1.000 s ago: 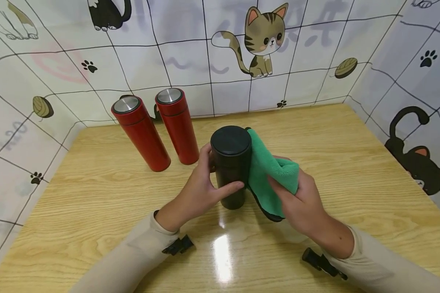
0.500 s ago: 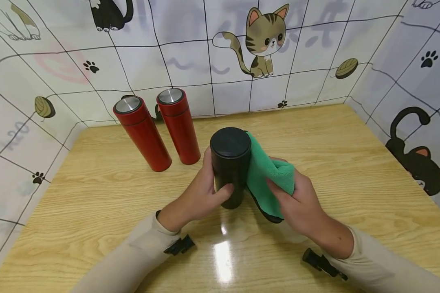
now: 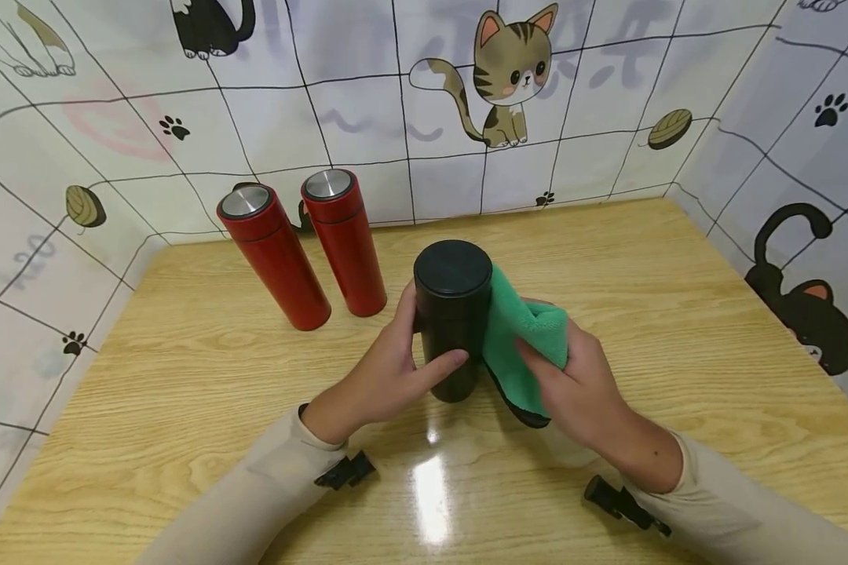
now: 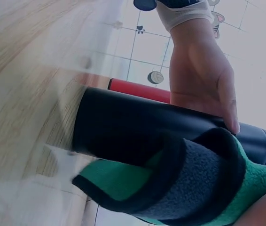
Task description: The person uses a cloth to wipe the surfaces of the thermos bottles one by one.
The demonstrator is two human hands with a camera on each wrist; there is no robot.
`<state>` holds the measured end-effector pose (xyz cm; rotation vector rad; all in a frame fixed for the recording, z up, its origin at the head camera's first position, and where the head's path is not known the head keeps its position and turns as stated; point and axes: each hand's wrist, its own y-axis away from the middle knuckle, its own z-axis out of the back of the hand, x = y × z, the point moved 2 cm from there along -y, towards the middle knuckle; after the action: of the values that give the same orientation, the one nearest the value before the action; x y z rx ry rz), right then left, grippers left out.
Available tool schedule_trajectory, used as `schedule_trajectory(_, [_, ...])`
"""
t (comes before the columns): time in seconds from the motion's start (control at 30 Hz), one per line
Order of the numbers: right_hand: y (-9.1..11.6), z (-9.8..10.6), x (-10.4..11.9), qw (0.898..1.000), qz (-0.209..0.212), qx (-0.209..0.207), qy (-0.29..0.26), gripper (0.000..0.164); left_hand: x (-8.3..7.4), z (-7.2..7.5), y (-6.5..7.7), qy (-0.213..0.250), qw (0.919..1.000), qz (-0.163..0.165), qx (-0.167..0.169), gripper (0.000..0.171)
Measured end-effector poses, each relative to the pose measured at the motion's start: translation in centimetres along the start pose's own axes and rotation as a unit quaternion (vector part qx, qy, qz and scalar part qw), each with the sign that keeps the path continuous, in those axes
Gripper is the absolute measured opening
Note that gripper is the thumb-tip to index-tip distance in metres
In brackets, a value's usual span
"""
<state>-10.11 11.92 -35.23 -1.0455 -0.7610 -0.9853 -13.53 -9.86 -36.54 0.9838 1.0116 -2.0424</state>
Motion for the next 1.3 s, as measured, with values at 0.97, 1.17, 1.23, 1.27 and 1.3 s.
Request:
schedule_trajectory(0.97, [-0.3, -0.3, -0.2, 0.995, 0.015, 0.094, 0.026, 0.040, 0.3, 0.5, -0.3, -0.040, 0.9978, 0.034, -0.040, 0.085])
schedule_trajectory(1.17, [0.0, -0.2, 0.1, 0.998, 0.058, 0.028, 0.024, 0.041, 0.4, 0.3, -0.3, -0.031, 0.9985, 0.024, -0.039, 0.085])
schedule_trajectory(1.23, [0.0, -0.2, 0.3, 0.997, 0.075, 0.020, 0.018, 0.042, 0.5, 0.3, -0.3, -0.028, 0.9987, 0.021, -0.037, 0.085])
schedule_trajectory(1.27, [0.1, -0.2, 0.3, 0.997, 0.076, 0.024, 0.020, 0.043, 0.5, 0.3, -0.3, -0.027, 0.9987, 0.021, -0.037, 0.085])
schedule_trajectory(1.3, [0.0, -0.2, 0.2, 0.997, 0.070, 0.032, 0.026, 0.042, 0.5, 0.3, -0.3, -0.026, 0.9987, 0.021, -0.038, 0.086])
